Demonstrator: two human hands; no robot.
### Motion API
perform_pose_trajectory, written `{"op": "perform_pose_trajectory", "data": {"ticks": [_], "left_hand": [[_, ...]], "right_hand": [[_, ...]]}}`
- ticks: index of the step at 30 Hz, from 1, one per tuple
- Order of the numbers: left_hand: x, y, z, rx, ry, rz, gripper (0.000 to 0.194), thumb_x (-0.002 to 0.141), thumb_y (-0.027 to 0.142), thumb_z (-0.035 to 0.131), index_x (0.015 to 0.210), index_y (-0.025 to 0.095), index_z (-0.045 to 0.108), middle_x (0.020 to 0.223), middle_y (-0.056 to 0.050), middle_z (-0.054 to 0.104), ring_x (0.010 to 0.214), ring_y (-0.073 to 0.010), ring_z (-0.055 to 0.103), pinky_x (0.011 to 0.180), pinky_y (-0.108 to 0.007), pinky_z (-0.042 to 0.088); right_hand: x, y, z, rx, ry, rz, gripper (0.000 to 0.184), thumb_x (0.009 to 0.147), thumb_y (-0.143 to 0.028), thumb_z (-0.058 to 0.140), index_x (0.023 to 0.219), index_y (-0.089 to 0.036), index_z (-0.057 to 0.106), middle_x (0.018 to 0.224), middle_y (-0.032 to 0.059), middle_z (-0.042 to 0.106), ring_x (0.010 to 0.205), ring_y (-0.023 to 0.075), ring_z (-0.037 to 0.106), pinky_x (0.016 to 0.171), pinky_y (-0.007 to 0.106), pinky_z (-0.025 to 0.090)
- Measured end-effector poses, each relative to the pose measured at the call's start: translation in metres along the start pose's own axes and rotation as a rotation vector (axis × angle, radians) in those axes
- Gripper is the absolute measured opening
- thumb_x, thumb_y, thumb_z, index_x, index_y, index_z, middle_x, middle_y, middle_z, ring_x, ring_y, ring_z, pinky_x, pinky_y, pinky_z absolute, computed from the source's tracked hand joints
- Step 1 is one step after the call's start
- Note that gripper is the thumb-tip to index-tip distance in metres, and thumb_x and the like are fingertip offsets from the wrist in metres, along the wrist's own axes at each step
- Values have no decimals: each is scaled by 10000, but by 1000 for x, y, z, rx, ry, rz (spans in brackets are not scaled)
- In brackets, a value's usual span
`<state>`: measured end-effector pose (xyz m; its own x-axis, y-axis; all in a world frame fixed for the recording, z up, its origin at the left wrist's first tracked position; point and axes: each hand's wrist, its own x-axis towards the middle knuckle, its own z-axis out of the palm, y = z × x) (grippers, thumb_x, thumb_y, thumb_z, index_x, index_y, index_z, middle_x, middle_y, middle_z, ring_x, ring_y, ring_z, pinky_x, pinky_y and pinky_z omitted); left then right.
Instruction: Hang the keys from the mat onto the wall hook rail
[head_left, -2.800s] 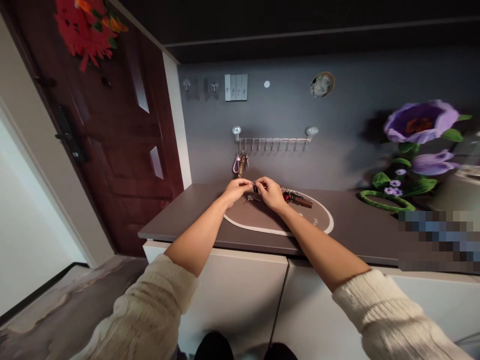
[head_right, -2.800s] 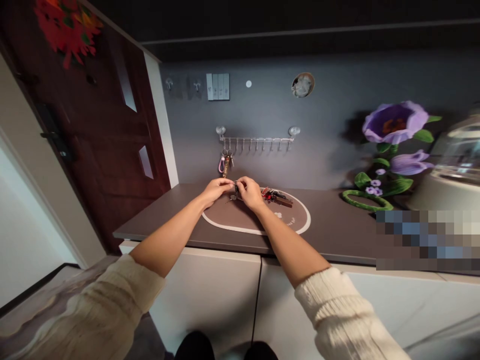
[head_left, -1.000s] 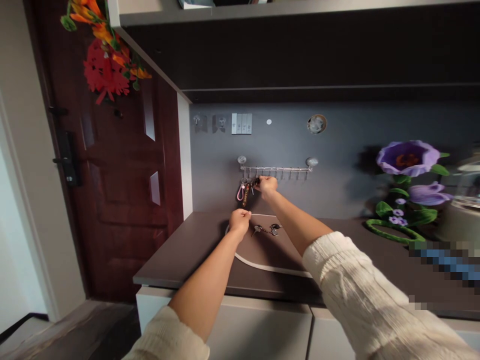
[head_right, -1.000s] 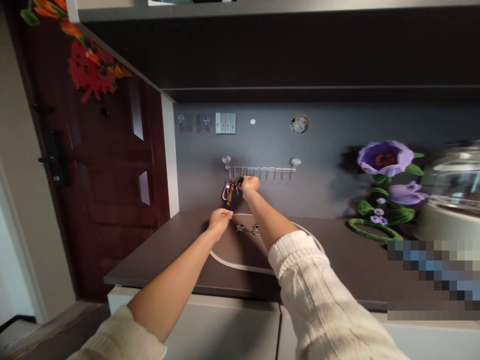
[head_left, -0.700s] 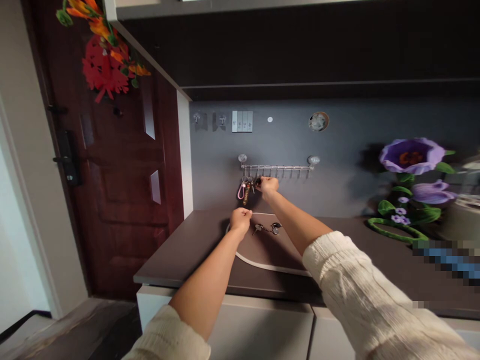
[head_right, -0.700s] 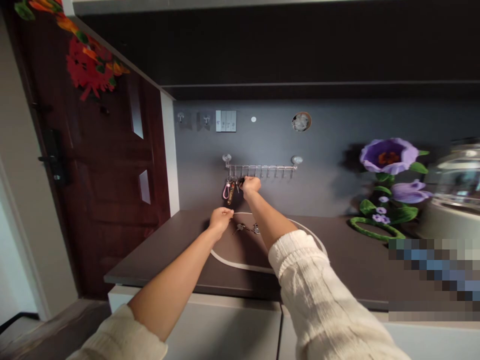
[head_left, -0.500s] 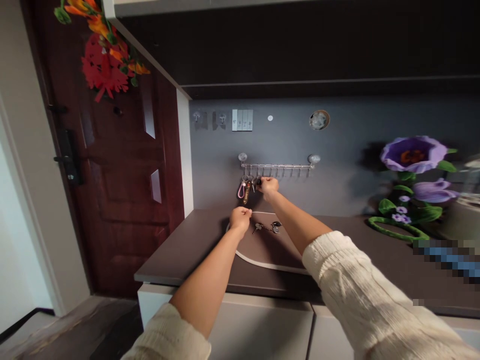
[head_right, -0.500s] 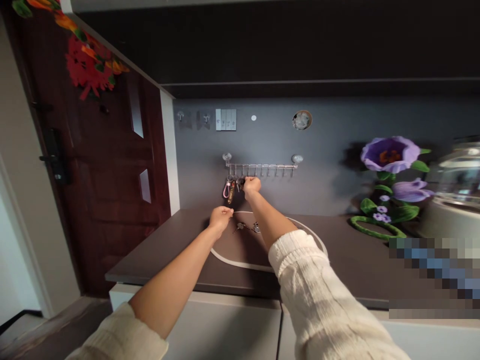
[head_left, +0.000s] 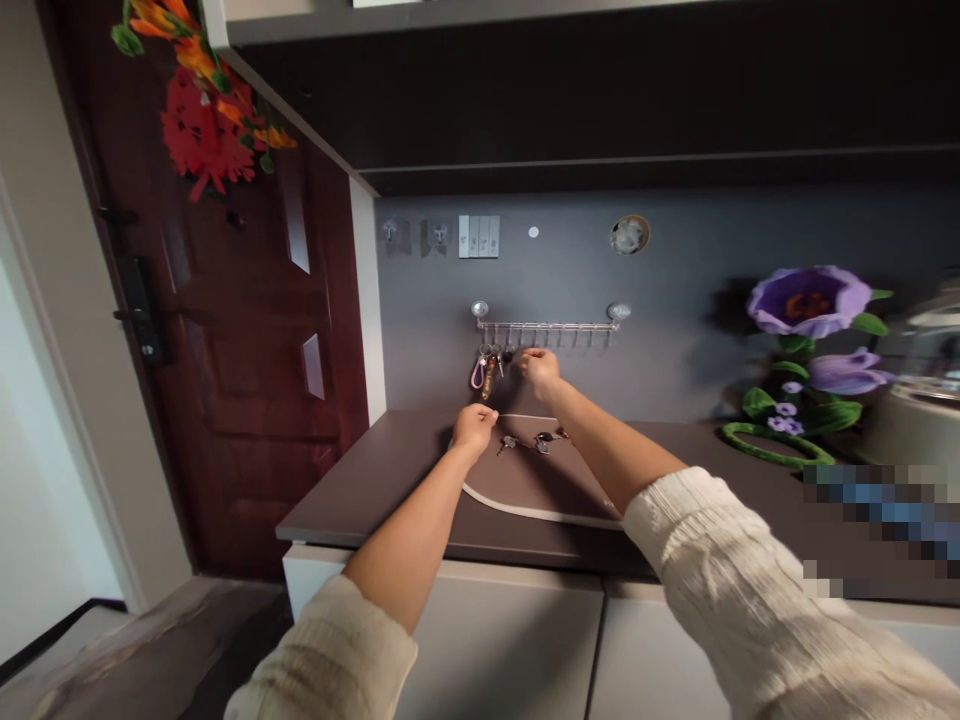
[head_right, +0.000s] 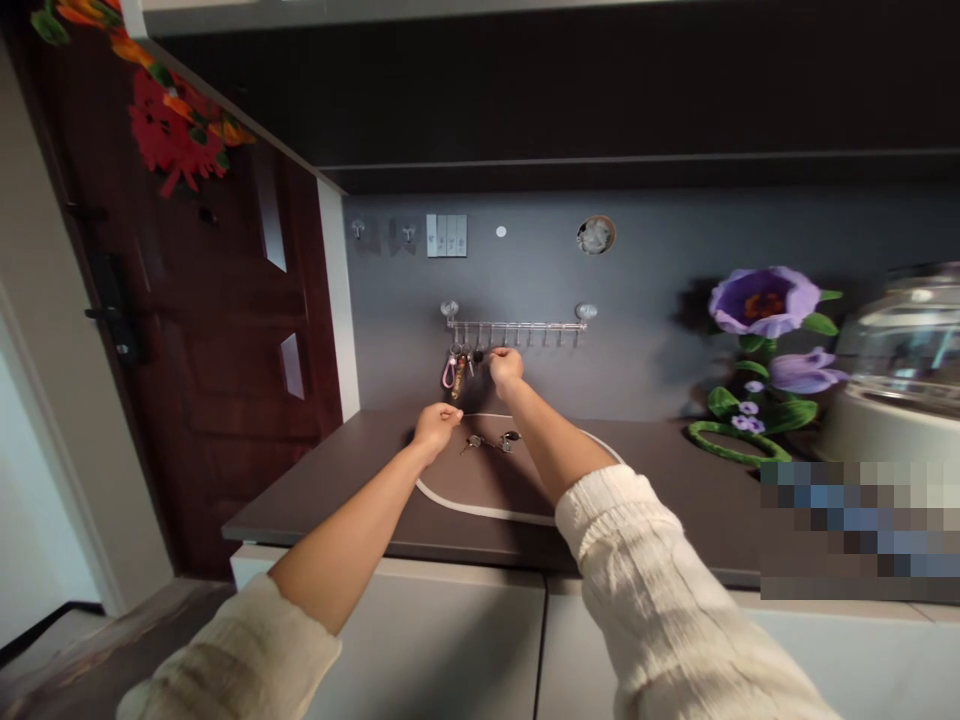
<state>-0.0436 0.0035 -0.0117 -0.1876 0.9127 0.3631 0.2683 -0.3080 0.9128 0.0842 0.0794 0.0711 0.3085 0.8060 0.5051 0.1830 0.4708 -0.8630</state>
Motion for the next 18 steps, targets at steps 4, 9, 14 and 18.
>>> {"op": "perform_pose_trajectory", "data": {"ticks": [4, 9, 14, 18], "left_hand": [[-1, 2, -3, 54, -30, 13, 71, 711, 175, 588, 708, 126, 640, 662, -30, 631, 596, -96, 540, 621, -213, 407], [-3, 2, -5, 118, -126, 50, 69, 704, 154, 581, 728, 122, 637, 635, -16, 611, 560, -84, 515, 595, -207, 404], [-8, 2, -6, 264, -214, 111, 126, 676, 165, 603, 787, 121, 642, 667, -15, 615, 587, -87, 513, 615, -213, 402], [-11, 2, -7, 421, -302, 230, 205, 663, 235, 618, 838, 133, 650, 760, -37, 638, 665, -117, 540, 658, -234, 407]], "right_hand": [[-23, -16, -12, 94, -37, 120, 130, 650, -143, 511, 776, -160, 539, 669, -20, 554, 548, 60, 486, 568, 192, 429], [-57, -11, -27, 52, -138, 101, 150, 672, -144, 516, 821, -160, 535, 752, 1, 577, 611, 73, 506, 639, 223, 439], [-85, 12, -43, -174, -261, -46, 134, 708, -162, 511, 832, -153, 562, 807, 33, 611, 727, 108, 554, 727, 259, 438], [-99, 24, -56, -401, -337, -134, 140, 732, -177, 520, 856, -153, 581, 818, 38, 632, 739, 118, 566, 745, 263, 430]]}}
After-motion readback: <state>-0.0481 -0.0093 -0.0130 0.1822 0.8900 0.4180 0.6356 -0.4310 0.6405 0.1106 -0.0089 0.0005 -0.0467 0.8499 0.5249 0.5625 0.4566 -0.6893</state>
